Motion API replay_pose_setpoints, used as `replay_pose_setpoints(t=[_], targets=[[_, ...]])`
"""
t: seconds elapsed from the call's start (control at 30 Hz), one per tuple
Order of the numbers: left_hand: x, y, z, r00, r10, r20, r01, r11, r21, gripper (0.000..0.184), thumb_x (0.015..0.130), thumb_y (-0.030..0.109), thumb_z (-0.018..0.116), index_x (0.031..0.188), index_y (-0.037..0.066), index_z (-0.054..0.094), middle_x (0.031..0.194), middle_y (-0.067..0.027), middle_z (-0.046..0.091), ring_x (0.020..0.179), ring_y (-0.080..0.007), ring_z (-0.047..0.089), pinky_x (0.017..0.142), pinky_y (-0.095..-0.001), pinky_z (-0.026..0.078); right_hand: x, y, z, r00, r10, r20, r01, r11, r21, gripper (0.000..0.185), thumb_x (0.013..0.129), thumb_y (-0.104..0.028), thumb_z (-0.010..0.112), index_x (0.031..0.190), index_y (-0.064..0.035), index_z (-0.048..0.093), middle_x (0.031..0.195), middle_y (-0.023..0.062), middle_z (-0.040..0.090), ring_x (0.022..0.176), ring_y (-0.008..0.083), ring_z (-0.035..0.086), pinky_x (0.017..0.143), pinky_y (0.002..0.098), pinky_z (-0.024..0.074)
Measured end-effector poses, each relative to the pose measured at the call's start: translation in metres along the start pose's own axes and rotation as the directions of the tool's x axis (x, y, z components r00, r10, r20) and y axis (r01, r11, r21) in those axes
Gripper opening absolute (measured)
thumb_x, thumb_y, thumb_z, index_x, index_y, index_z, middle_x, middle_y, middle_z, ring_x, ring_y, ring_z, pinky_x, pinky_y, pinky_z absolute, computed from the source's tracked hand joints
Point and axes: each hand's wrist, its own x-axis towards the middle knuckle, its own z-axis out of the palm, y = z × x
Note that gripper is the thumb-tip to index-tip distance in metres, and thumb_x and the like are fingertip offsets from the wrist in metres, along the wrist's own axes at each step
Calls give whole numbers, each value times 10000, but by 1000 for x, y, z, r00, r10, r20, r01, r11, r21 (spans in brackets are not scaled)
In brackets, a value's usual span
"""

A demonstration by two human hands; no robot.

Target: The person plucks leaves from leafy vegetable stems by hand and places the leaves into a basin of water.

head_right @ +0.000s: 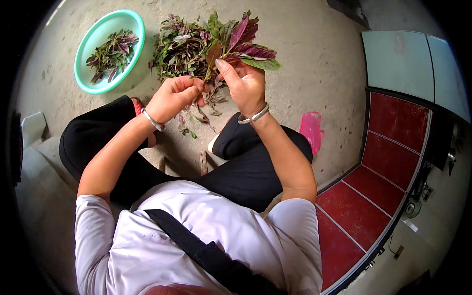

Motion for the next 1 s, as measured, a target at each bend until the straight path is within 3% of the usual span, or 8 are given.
replay_pose_setpoints(t=[0.3,0.4,0.5,0.67,0.77,0.87,0.93,1.0], targets=[[-4,10,0,965,230,-127,-118,812,572,189,817,125,446,811,-19,569,600,-50,571,573,-63,527,538,-221,421,-4,-2,2,997,81,-5,-81,996,-33,117,796,-85,572,716,0,582,637,22,559,569,97,514,537,231,397],[-2,13,0,970,102,-220,-45,967,251,189,819,122,435,785,-16,560,606,-44,569,562,-70,516,535,-220,411,-6,8,1,997,75,-30,-73,995,75,87,811,-101,573,790,-17,577,653,20,568,573,95,535,532,214,419],[5,3,-2,967,-2,-254,-29,992,-120,181,843,144,416,785,47,557,614,0,544,532,-50,438,503,-182,348,-6,10,6,991,107,-75,-89,973,211,96,823,-124,568,813,-29,574,648,21,568,566,96,542,528,210,427],[5,0,0,970,-109,-216,-6,883,-470,170,869,195,426,802,81,533,640,13,524,552,-43,426,498,-168,340,-7,8,12,975,187,-123,-125,910,396,95,824,-123,563,819,-30,583,666,40,582,582,111,550,552,225,440],[6,-1,-7,952,-135,-274,-105,697,-710,160,873,203,432,826,74,515,656,2,528,558,-57,441,518,-177,372,-5,6,8,951,238,-195,-117,866,487,95,822,-114,562,834,-23,587,702,54,596,601,127,555,567,236,449],[7,1,-33,946,-112,-303,-131,725,-677,153,878,192,417,849,70,505,663,-4,529,551,-65,453,518,-178,381,9,11,-21,960,153,-233,-19,870,493,87,817,-95,568,822,-10,584,731,53,591,636,134,560,586,250,446],[6,-9,-38,984,-81,-158,23,941,-338,177,871,203,453,910,66,557,695,-9,570,542,-38,458,504,-154,365,12,6,-25,972,122,-203,-20,896,444,79,814,-89,572,822,-12,588,733,46,589,638,134,556,587,251,439],[6,-29,-36,974,-223,-37,225,950,217,247,852,228,493,1017,59,563,749,-64,614,594,-104,523,559,-205,416,10,5,-25,986,49,-156,15,923,384,83,812,-92,578,832,-14,594,742,42,594,631,129,555,589,247,439]])
